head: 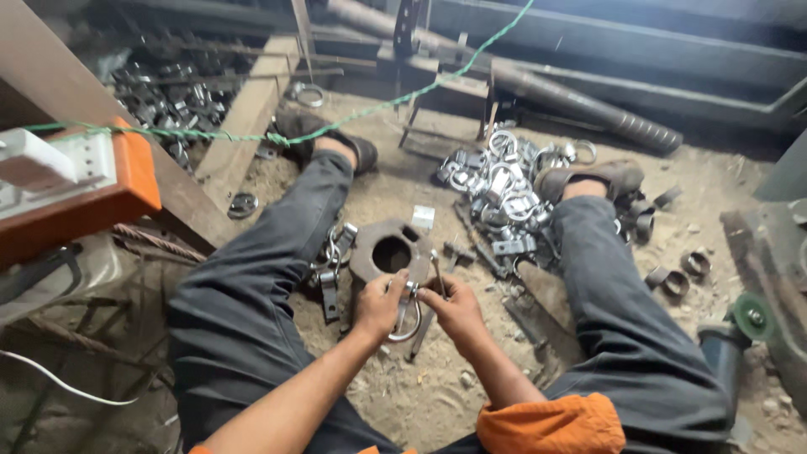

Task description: The person sits on the floor and assembles metal hardware components using a hammer and a metal rod. They repeatedly place a metal ring and plate on a block, insert the rod, and strike it to secure the parts, then set the assembled unit aside.

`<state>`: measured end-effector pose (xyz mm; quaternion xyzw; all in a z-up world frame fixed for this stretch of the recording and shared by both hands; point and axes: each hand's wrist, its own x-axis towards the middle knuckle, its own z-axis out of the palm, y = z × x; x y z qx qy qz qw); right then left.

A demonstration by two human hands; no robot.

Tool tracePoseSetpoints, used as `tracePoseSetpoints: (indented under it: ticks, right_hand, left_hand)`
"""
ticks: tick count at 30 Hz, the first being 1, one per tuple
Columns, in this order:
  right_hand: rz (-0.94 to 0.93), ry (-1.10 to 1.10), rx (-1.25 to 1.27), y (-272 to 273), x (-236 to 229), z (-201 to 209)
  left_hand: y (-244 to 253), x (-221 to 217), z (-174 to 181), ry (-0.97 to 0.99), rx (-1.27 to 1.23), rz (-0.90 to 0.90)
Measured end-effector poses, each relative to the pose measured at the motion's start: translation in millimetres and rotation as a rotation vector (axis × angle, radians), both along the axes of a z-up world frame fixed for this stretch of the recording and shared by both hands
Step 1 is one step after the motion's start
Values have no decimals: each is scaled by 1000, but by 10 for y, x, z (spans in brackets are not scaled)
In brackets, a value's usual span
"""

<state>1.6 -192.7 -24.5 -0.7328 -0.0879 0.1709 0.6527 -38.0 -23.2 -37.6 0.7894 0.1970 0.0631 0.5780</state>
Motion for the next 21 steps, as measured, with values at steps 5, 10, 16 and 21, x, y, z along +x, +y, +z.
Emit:
tracePoseSetpoints:
  ticks: [5, 10, 16, 21]
  right_hand:
    - [6, -43, -5, 42, -27, 193]
    - [-2, -118, -57, -16, -95, 464]
    - [47, -78, 0, -56, -180, 667]
    - [74, -49, 59, 36, -135, 629]
  left_hand:
    - [-75, -45, -9, -22, -121, 36]
    - [-127, -97, 178, -22, -220, 68]
    - [-174, -230, 396, 79, -320, 64]
    - [-127, -181, 227, -55, -439, 78]
